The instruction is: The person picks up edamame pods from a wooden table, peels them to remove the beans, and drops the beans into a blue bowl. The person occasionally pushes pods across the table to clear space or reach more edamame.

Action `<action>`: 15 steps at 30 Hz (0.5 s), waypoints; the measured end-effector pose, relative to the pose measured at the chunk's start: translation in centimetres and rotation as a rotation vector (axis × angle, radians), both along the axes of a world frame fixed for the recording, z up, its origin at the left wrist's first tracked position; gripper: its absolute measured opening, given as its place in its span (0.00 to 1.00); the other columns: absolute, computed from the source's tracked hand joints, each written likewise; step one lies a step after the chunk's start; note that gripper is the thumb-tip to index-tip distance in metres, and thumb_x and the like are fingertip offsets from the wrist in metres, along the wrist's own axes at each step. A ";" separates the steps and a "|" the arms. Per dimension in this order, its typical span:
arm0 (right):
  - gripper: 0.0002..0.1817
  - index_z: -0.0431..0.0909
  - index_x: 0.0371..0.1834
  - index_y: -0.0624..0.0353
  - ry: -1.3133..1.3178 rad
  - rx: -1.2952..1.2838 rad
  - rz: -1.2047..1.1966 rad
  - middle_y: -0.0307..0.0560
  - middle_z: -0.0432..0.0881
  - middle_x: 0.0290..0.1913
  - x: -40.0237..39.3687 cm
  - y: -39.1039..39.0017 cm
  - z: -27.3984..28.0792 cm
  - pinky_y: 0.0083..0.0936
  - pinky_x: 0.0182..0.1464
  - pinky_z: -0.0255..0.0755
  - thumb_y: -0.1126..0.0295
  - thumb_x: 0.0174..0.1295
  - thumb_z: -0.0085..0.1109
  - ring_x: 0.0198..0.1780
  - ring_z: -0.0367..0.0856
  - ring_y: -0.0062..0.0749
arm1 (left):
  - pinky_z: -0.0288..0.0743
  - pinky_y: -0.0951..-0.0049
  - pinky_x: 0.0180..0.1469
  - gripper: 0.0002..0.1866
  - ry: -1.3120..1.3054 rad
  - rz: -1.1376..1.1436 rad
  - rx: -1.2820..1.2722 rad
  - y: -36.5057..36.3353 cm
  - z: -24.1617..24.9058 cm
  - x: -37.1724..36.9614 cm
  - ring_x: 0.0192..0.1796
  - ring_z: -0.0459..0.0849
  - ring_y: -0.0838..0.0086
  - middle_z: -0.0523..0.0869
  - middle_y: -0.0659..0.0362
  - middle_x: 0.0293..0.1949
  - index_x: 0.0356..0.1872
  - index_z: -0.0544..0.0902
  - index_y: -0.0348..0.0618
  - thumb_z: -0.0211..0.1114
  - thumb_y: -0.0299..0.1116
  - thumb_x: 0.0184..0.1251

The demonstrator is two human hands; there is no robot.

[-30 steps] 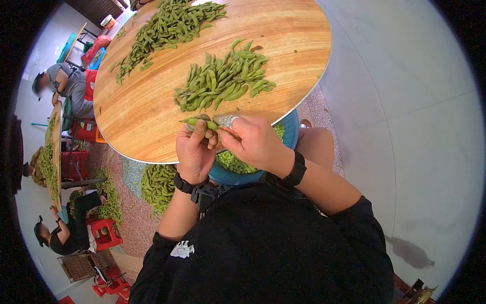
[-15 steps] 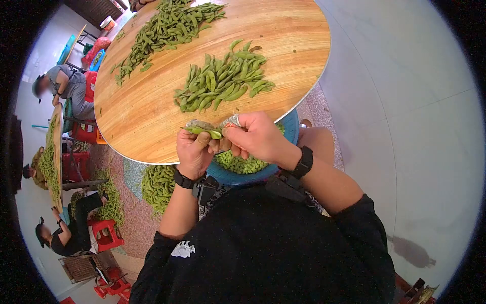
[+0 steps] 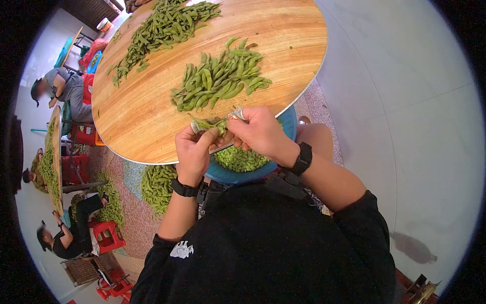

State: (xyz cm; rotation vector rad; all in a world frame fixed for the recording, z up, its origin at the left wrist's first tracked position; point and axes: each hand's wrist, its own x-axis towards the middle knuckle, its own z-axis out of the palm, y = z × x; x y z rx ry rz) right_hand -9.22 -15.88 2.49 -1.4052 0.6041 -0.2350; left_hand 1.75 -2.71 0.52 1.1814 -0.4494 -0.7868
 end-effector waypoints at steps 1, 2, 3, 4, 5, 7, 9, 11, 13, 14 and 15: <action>0.11 0.73 0.21 0.64 0.013 0.101 0.015 0.52 0.74 0.18 0.0 -0.2 -0.4 0.32 0.21 0.65 0.69 0.54 0.61 0.17 0.74 0.38 | 0.76 0.80 0.30 0.04 0.030 -0.025 0.023 0.1 -0.1 0.0 0.26 0.81 0.80 0.85 0.59 0.28 0.36 0.82 0.33 0.64 0.23 0.62; 0.12 0.74 0.21 0.64 0.026 0.204 0.030 0.54 0.74 0.18 -0.1 -0.2 -0.9 0.33 0.21 0.65 0.67 0.54 0.62 0.18 0.74 0.40 | 0.76 0.80 0.30 0.04 0.030 -0.025 0.024 0.2 -0.4 -0.1 0.26 0.81 0.80 0.85 0.59 0.28 0.36 0.82 0.33 0.64 0.23 0.62; 0.12 0.74 0.21 0.64 0.025 0.203 0.030 0.54 0.74 0.18 -0.3 -0.3 -1.6 0.33 0.21 0.65 0.67 0.54 0.62 0.18 0.74 0.40 | 0.75 0.81 0.30 0.04 0.004 -0.035 0.074 0.3 -0.8 -0.1 0.26 0.81 0.81 0.85 0.59 0.27 0.36 0.82 0.34 0.64 0.24 0.63; 0.14 0.73 0.20 0.65 0.026 -0.160 0.029 0.55 0.74 0.19 -0.5 -0.5 -2.4 0.35 0.22 0.65 0.66 0.53 0.63 0.18 0.74 0.43 | 0.75 0.81 0.29 0.05 -0.024 -0.043 0.124 0.3 -1.0 -0.1 0.26 0.81 0.81 0.84 0.59 0.26 0.35 0.82 0.34 0.63 0.26 0.64; 0.15 0.73 0.19 0.65 0.027 -0.522 0.027 0.57 0.74 0.19 -0.7 -0.5 -2.9 0.36 0.23 0.66 0.65 0.52 0.65 0.19 0.74 0.45 | 0.75 0.81 0.29 0.05 -0.026 -0.042 0.122 0.3 -1.2 -0.2 0.26 0.81 0.81 0.84 0.59 0.26 0.35 0.82 0.34 0.63 0.26 0.64; 0.15 0.73 0.19 0.65 -0.036 -0.674 0.019 0.57 0.74 0.20 -0.9 -0.3 -0.8 0.37 0.24 0.66 0.65 0.51 0.65 0.19 0.74 0.47 | 0.73 0.81 0.27 0.07 -0.155 -0.005 0.266 0.2 -1.3 -0.5 0.24 0.80 0.82 0.83 0.60 0.22 0.31 0.82 0.33 0.62 0.27 0.64; 0.16 0.72 0.18 0.65 -0.100 -0.823 0.008 0.58 0.74 0.20 -0.7 -0.4 -0.2 0.37 0.24 0.66 0.65 0.50 0.65 0.20 0.74 0.50 | 0.72 0.81 0.26 0.08 -0.230 -0.022 0.307 0.3 -1.5 -0.7 0.23 0.79 0.82 0.83 0.61 0.20 0.29 0.81 0.32 0.62 0.28 0.63; 0.20 0.65 0.16 0.63 -0.199 -0.879 0.152 0.51 0.66 0.16 0.2 -1.3 -0.6 0.33 0.23 0.62 0.68 0.49 0.69 0.18 0.68 0.37 | 0.71 0.80 0.25 0.08 -0.306 -0.043 0.347 0.6 -1.9 -0.8 0.22 0.78 0.82 0.82 0.61 0.19 0.27 0.81 0.32 0.62 0.28 0.62; 0.19 0.65 0.16 0.63 -0.202 -0.906 0.221 0.51 0.67 0.16 0.3 -1.9 -0.2 0.33 0.23 0.62 0.68 0.49 0.69 0.19 0.68 0.39 | 0.70 0.80 0.25 0.09 -0.533 -0.077 0.385 0.9 -2.3 -0.6 0.21 0.77 0.83 0.82 0.61 0.17 0.24 0.80 0.32 0.63 0.28 0.60; 0.19 0.65 0.16 0.63 -0.202 -0.930 0.290 0.51 0.68 0.17 0.3 -2.0 0.0 0.33 0.23 0.63 0.69 0.48 0.69 0.20 0.67 0.41 | 0.70 0.80 0.25 0.09 -0.533 -0.074 0.386 1.1 -2.5 -0.4 0.21 0.77 0.83 0.82 0.61 0.17 0.24 0.80 0.32 0.63 0.28 0.60; 0.19 0.65 0.16 0.63 -0.203 -0.930 0.293 0.51 0.68 0.17 0.4 -1.7 -0.2 0.33 0.23 0.63 0.69 0.48 0.69 0.20 0.67 0.41 | 0.71 0.80 0.25 0.09 -0.533 -0.101 0.375 1.2 -2.4 -0.4 0.21 0.78 0.83 0.81 0.61 0.17 0.24 0.80 0.32 0.62 0.28 0.60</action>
